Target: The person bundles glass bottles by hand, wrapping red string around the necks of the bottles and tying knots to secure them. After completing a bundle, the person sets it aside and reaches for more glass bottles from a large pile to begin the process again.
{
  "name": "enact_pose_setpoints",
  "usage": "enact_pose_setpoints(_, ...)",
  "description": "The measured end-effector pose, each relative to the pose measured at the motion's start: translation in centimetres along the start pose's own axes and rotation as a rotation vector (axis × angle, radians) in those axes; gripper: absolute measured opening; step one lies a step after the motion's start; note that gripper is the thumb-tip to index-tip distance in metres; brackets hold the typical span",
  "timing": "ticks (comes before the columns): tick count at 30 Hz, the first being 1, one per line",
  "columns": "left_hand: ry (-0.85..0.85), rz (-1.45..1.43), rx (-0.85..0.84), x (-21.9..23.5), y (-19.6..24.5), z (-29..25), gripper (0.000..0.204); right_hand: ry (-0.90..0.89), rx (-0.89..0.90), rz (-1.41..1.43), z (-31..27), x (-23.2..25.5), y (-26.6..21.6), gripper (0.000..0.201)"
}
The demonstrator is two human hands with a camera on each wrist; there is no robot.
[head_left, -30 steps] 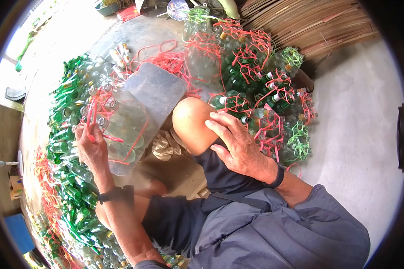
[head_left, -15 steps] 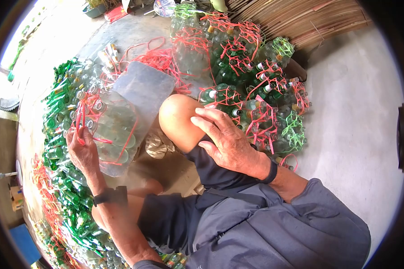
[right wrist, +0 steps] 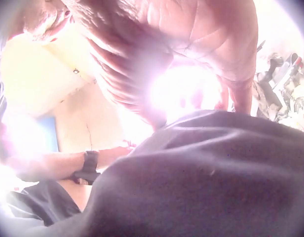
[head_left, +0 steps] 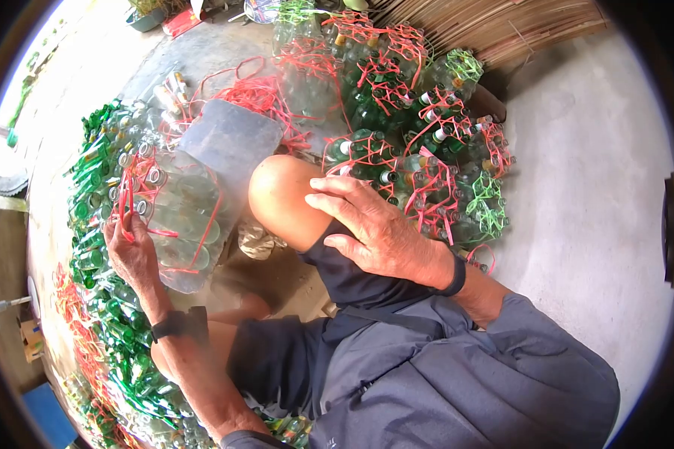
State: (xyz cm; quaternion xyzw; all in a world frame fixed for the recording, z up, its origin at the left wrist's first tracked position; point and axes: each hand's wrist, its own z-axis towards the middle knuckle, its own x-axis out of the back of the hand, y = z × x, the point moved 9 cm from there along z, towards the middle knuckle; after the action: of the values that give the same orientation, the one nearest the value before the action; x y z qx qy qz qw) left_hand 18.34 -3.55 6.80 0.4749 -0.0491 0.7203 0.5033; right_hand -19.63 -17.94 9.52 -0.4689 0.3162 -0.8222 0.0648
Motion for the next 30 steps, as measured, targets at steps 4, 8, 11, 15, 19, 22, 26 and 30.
enact_pose_setpoints(4,-0.017,-0.063,0.025,0.0,0.0,0.1,0.017,0.069,0.007,0.113,-0.6,1.8,2.1,0.051)
enact_pose_setpoints(8,-0.04,-0.061,0.044,-0.1,-0.3,0.0,0.016,0.054,-0.217,0.049,-3.3,3.7,7.7,0.036)
enact_pose_setpoints(11,-0.031,-0.064,0.022,0.0,-0.2,0.0,0.017,0.033,-0.363,-0.225,-7.2,4.7,13.8,0.038)
enact_pose_setpoints(15,-0.039,-0.046,0.065,-0.1,-0.8,0.0,0.017,0.05,-0.483,-0.408,-12.2,6.2,19.4,0.056)
enact_pose_setpoints(19,-0.046,-0.049,0.051,-0.3,-1.0,0.1,0.017,0.003,-0.618,-0.521,-16.6,5.8,23.2,0.078)
enact_pose_setpoints(22,-0.045,-0.041,0.065,-0.1,-0.5,0.1,0.018,-0.032,-0.66,-0.55,-18.9,4.5,25.1,0.095)
enact_pose_setpoints(26,-0.036,-0.02,0.037,-0.1,-0.4,0.0,0.018,-0.049,-0.703,-0.538,-20.3,3.3,26.1,0.1)
enact_pose_setpoints(30,-0.047,-0.045,0.018,-0.1,-0.4,0.1,0.016,-0.128,-0.725,-0.553,-20.9,2.3,26.7,0.101)
